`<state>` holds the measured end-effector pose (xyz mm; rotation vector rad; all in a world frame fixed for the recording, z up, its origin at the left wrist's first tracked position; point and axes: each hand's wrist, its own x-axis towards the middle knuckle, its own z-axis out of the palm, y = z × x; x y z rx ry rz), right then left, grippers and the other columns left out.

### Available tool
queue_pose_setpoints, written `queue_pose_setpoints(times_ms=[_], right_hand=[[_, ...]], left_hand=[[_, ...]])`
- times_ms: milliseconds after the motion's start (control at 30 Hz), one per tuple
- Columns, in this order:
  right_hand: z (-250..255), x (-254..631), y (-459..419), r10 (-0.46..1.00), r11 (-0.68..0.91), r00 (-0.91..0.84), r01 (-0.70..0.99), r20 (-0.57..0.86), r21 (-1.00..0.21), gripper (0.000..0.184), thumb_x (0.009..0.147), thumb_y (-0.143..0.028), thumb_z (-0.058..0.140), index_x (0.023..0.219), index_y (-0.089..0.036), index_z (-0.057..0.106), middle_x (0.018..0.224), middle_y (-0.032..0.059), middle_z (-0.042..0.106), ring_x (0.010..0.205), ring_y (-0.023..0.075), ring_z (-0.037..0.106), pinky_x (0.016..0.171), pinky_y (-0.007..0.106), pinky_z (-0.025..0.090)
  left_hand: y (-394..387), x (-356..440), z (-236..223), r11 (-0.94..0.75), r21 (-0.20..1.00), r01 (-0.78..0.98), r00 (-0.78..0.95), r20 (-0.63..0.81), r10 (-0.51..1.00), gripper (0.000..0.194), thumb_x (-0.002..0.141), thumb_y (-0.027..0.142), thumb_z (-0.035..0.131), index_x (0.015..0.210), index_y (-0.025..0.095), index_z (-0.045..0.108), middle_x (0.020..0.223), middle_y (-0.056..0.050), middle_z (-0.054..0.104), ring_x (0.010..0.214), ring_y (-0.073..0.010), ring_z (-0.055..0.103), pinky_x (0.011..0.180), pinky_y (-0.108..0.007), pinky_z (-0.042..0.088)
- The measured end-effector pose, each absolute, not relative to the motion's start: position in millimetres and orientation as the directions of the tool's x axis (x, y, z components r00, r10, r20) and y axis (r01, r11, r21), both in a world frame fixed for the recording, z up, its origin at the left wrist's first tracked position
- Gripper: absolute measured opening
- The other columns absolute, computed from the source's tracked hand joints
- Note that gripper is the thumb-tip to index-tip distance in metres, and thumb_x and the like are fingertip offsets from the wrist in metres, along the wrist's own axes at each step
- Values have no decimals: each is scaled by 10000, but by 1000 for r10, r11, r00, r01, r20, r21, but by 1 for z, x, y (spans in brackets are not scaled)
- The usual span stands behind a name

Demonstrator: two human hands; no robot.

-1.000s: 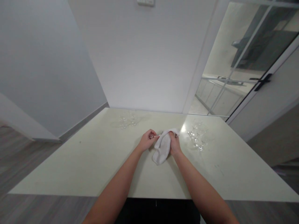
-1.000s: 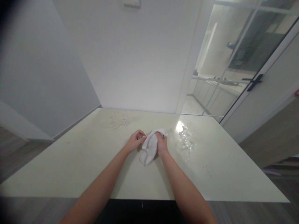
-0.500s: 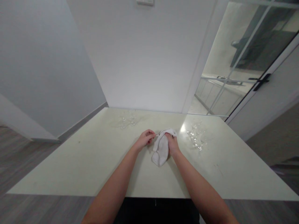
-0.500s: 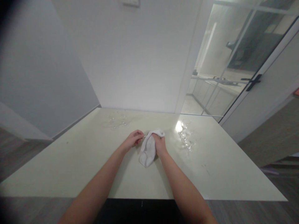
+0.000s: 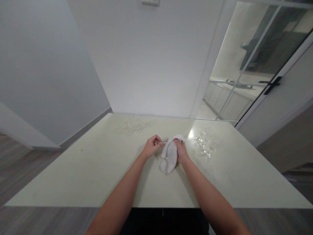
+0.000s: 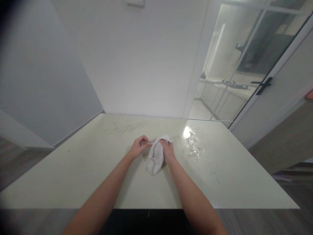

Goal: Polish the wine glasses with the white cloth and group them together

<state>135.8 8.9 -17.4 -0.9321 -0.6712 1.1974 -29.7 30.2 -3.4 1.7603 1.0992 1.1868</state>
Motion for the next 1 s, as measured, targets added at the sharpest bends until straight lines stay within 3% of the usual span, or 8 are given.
queue_pose_setpoints(times_ms=[133,367,467,567,667,767,900,1000], right_hand=[[-14,133,6,968,127,251,-436,15,-891,268,612,-294,735,844,-190,650,797,-14,690,713,148,614,671,260,489],[-16,141,10,941,325,170,-214,292,-921,226,632,-252,739,835,-172,679,825,14,690,754,144,606,730,261,469],[-20,141,12,936,338,164,-188,310,-922,186,665,-270,715,820,-172,681,837,24,699,784,150,615,761,271,474],[-24,137,15,940,288,268,-288,212,-913,197,688,-305,692,841,-183,666,860,16,706,843,160,626,811,286,480],[-24,134,19,930,203,368,-510,1,-836,267,695,-355,683,914,-206,648,907,-1,708,868,168,636,807,297,500],[-22,135,19,966,104,247,-656,-83,-747,258,713,-370,646,913,-206,651,919,6,714,877,180,649,790,299,517],[-22,136,12,998,-67,-33,-604,-59,-794,253,708,-374,616,875,-191,669,851,34,721,814,206,658,732,317,526],[-24,136,7,989,-28,-140,-445,39,-895,243,659,-313,682,872,-196,677,835,28,718,788,202,651,718,312,515]], left_hand=[[34,-31,-2,-293,945,147,155,271,950,275,609,347,731,693,170,538,546,65,435,498,-73,370,493,-211,279],[35,-29,-4,-20,1000,3,159,20,987,245,554,250,711,683,176,515,503,86,445,377,-42,332,397,-198,201],[35,-31,-5,93,994,-53,181,-82,980,240,568,240,697,659,183,483,446,98,392,342,-37,296,380,-196,174],[36,-32,-6,151,981,-126,204,-123,971,243,580,231,687,648,189,458,409,104,355,333,-40,286,377,-193,178],[37,-33,-6,169,966,-194,245,-119,962,238,581,220,682,651,187,457,411,101,357,337,-39,286,378,-188,179],[37,-33,-6,155,955,-251,264,-86,961,239,590,221,681,657,184,455,428,98,363,347,-36,293,382,-183,183],[36,-34,-4,78,962,-262,232,-16,973,259,622,262,702,697,185,466,447,104,356,361,-37,300,395,-180,211],[34,-36,-3,-76,981,-177,189,110,976,267,676,315,692,847,181,538,492,98,389,390,-48,346,415,-186,267]])
